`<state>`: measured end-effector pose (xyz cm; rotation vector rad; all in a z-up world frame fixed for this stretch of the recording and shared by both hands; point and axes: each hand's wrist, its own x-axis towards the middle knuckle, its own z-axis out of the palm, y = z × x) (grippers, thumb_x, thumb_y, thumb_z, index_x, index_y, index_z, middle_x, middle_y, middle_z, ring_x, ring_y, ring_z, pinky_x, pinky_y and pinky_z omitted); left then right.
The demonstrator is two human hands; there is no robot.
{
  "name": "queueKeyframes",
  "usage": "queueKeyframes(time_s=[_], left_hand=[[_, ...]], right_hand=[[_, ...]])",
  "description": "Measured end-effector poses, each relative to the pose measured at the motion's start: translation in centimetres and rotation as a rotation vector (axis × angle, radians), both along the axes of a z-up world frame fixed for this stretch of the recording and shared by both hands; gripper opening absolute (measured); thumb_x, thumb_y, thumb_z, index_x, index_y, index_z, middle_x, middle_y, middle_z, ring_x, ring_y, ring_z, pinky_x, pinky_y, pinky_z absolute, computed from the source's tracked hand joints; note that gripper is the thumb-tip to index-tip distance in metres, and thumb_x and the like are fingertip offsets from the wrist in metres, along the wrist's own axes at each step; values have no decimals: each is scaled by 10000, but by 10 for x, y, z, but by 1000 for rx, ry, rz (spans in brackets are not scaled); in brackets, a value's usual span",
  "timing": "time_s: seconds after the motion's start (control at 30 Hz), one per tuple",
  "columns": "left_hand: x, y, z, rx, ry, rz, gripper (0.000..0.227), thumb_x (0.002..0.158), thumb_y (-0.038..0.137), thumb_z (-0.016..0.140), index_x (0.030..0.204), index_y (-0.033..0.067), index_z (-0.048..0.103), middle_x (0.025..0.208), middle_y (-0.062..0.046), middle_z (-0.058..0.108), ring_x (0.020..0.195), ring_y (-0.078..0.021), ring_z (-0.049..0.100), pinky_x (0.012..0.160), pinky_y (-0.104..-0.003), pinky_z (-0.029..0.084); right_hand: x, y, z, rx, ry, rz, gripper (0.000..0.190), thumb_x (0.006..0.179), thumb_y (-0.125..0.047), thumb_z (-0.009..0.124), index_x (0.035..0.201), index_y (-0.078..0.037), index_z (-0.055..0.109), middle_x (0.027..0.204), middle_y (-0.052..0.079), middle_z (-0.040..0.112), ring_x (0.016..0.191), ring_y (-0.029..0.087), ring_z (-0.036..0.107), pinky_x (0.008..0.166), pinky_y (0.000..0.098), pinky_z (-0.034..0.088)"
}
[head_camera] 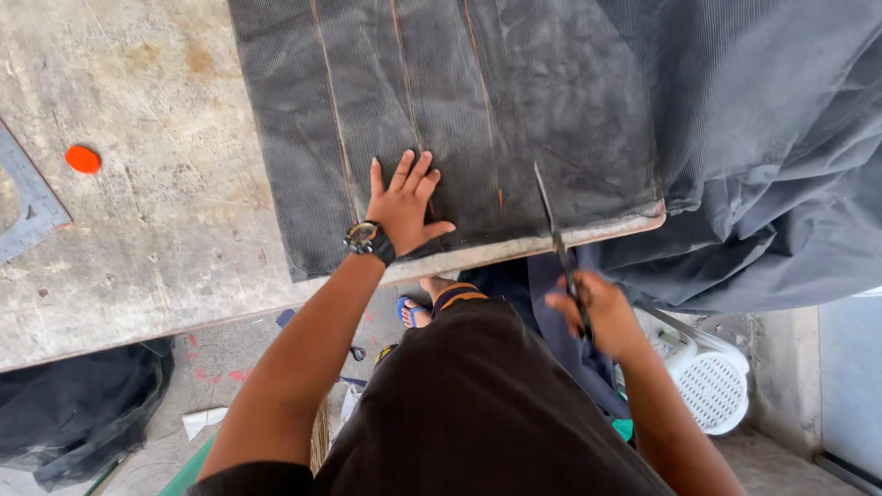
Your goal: The person uses a set square and a marker to draw straight lines on a large piece of black mesh fabric laid on a table. They then use scissors to cut the fabric along the marked lines into strips.
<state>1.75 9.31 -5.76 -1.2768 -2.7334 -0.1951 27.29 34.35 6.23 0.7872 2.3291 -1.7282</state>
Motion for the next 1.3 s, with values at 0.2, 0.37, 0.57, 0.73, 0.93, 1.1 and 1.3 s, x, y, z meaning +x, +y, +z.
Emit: queueKeyframes(time_s=[0.2, 0.37, 0.57, 0.73, 0.93, 1.1, 1.3], left_hand=[[-7, -1, 10, -65, -217, -35, 1010, 790, 782, 581, 1626, 322, 250, 1709, -35, 159, 1564, -327, 161, 1188, -754, 86], [-10, -1, 14, -133, -301, -26, 972, 839, 776, 581, 1634, 340, 231, 1714, -36, 83, 1575, -335, 75, 1183, -763, 29], [-15, -7, 16, -147, -365, -47, 1037, 811, 765, 619, 1645, 333, 179, 1726, -3, 16, 1584, -306, 18, 1190, -754, -20], [-5, 0, 28, -108, -373, 5, 1013, 816, 845, 564, 1616, 304, 258, 1713, -3, 76, 1575, -303, 62, 1185, -763, 11], [8, 10, 31, -96, -302, 99, 1065, 762, 870, 601, 1575, 253, 293, 1702, -49, 105, 1567, -336, 58, 1143, -818, 23], [9, 10, 30, -117, -296, 102, 1064, 770, 858, 604, 1578, 258, 257, 1703, -45, 65, 1569, -328, 23, 1140, -829, 16], [8, 10, 23, -129, -284, 97, 1092, 744, 858, 616, 1578, 265, 238, 1707, -37, 50, 1570, -324, 9, 1132, -838, 1]], right_hand=[[98, -27, -36, -194, -204, -78, 399, 752, -101, 894, 1046, 61, 678, 444, 142, 593, 407, 207, 621, 471, 297, 476], [83, -44, -35, -230, -287, -60, 467, 798, -207, 893, 1110, 49, 657, 516, 167, 604, 472, 249, 629, 514, 327, 473], [77, -51, -65, -276, -207, -40, 434, 839, -200, 861, 1118, 35, 626, 606, 152, 637, 550, 215, 652, 574, 314, 504], [63, -59, -62, -249, -190, -35, 489, 832, -245, 875, 1152, 25, 623, 636, 149, 657, 577, 215, 672, 599, 311, 522], [39, -66, -66, -212, -155, -22, 556, 834, -303, 865, 1197, 20, 594, 682, 137, 661, 615, 211, 680, 613, 324, 531], [30, -64, -98, -199, -133, -18, 561, 859, -333, 850, 1214, 8, 579, 697, 134, 668, 624, 210, 684, 616, 321, 538], [22, -70, -84, -215, -166, -149, 410, 818, -190, 873, 1066, 8, 614, 583, 120, 606, 449, 185, 617, 423, 262, 515]])
